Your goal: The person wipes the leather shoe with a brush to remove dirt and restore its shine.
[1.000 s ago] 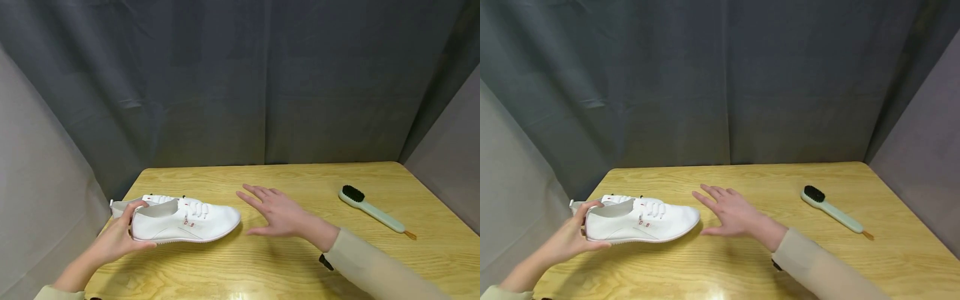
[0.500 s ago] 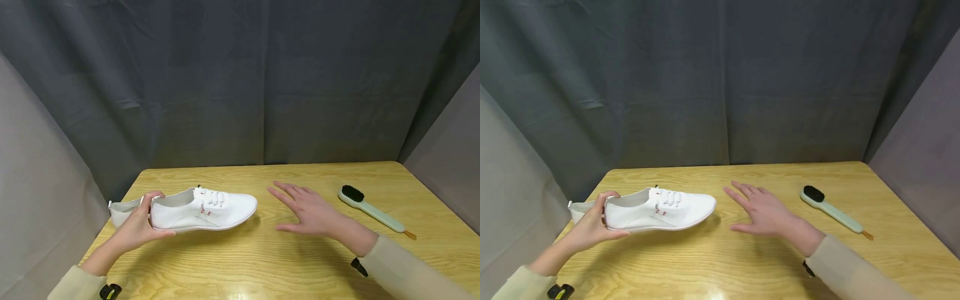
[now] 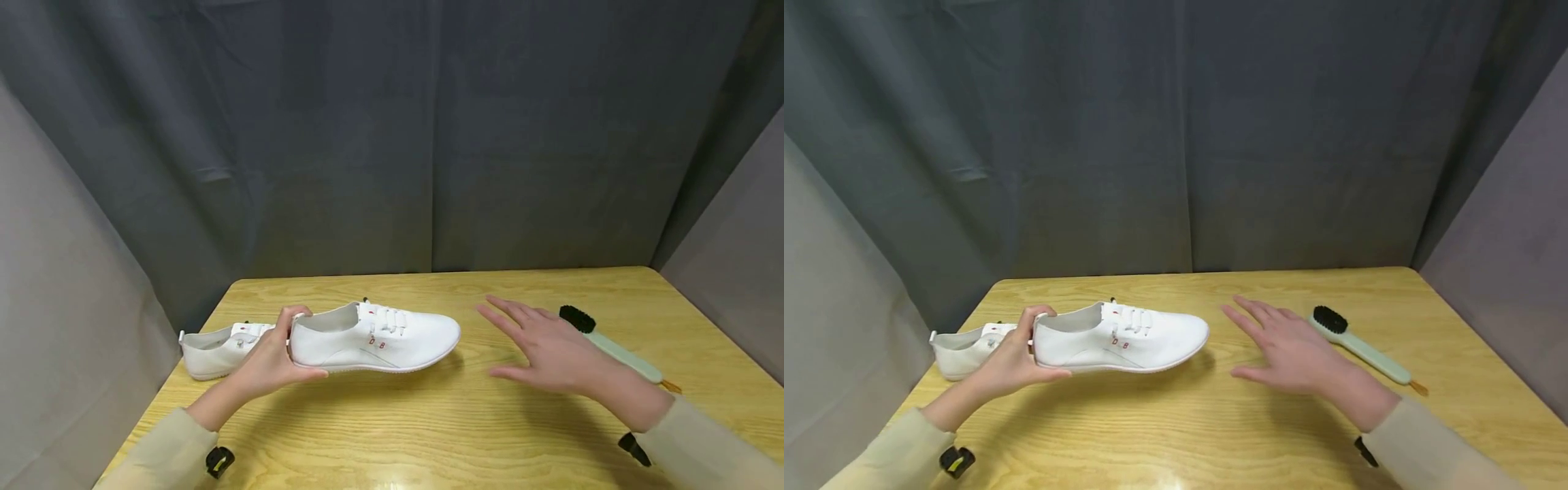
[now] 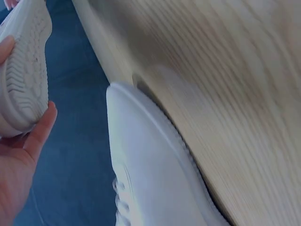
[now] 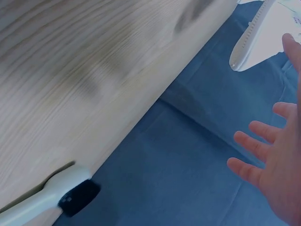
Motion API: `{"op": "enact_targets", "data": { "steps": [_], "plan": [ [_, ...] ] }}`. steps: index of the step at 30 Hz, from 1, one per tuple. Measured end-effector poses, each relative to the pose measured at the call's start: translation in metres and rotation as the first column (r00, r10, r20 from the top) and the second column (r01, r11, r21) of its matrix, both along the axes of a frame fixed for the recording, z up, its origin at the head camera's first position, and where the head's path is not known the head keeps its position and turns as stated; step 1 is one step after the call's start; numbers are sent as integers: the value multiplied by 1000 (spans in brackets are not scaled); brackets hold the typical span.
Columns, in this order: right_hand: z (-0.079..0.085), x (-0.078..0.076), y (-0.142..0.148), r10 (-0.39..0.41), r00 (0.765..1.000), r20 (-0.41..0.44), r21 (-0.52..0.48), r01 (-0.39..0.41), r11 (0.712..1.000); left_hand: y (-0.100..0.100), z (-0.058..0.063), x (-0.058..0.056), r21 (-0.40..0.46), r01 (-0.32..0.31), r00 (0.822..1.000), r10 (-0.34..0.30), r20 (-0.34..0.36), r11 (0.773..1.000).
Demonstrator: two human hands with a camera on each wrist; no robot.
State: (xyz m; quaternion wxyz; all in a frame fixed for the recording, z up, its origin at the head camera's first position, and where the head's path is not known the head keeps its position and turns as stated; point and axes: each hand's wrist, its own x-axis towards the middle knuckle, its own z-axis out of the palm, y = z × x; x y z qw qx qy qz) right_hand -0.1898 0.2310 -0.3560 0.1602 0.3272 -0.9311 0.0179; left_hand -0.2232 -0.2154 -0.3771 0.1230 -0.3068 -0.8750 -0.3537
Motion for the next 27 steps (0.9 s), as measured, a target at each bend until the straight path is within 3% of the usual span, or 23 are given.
{"op": "enact_targets", "data": {
  "steps": [7, 14, 27],
  "plan": [
    [0, 4, 18, -26, 1000, -10, -14, 26, 1000, 27, -2, -10, 24, 30, 999, -30, 32, 999],
    [0, 4, 33, -44, 999, -32, -18, 43, 999, 48, -7, -18, 0, 44, 999, -44, 21, 999],
    [-6, 14, 55, -83, 996, -23, -44, 82, 996, 90, -20, -33, -21, 161, 986, -160, 41, 987]
  ]
}}
